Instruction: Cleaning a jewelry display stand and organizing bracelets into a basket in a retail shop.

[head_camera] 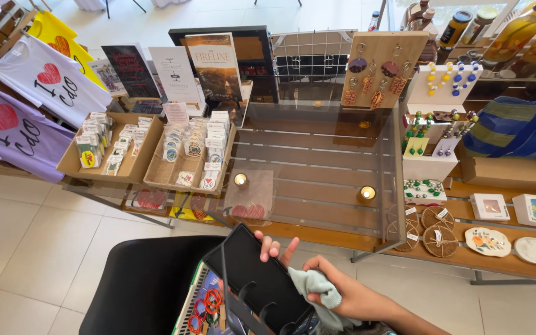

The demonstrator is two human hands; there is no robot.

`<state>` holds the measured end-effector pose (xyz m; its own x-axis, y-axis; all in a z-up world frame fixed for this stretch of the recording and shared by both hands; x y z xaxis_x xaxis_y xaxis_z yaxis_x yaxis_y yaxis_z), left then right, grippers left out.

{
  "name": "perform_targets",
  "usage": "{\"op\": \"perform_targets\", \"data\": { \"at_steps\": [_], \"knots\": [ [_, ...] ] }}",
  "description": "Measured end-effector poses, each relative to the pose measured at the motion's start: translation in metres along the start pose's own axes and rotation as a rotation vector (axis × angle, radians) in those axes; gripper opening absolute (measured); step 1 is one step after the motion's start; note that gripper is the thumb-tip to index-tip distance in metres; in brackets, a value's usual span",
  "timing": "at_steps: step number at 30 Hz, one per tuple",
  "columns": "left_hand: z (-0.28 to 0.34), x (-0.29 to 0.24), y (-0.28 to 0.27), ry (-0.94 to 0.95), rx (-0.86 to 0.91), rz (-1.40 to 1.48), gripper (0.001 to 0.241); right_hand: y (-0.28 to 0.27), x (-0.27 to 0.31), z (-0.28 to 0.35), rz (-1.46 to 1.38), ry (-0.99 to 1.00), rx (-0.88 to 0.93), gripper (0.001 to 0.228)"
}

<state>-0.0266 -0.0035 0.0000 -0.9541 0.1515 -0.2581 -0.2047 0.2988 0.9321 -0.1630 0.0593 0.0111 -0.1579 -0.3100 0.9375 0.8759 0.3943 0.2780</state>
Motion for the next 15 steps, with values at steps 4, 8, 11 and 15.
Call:
{"op": "perform_targets", "data": {
  "at_steps": [4, 8, 11, 15],
  "knots": [
    [0.011, 0.003, -0.001, 0.117, 0.132, 0.017, 0.105, 0.005, 0.011, -0.006, 0.102, -0.174, -0.124, 0.036],
    [0.016, 0.0, -0.015, 0.102, 0.02, 0.055, 0.1, 0.011, 0.019, -0.013, 0.169, -0.261, -0.135, 0.037],
    [0.034, -0.006, -0.058, 0.164, 0.113, 0.101, 0.105, 0.011, 0.012, -0.008, 0.104, -0.203, -0.078, 0.036],
    [0.038, -0.011, -0.025, 0.147, 0.061, 0.138, 0.083, 0.013, -0.005, 0.004, 0.017, -0.132, 0.007, 0.035]
  ]
}}
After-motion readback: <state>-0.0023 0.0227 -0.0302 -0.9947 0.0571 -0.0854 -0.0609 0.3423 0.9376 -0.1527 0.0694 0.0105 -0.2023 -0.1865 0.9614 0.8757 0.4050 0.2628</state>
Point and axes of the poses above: each hand's wrist, its own z-axis away from the middle knuckle, its own y-axis out of the palm, x = y × z, the point moved 7 cm from there along -z, towards the middle knuckle, and after that the axes turned 13 degrees about -z, right-handed, at the moved point
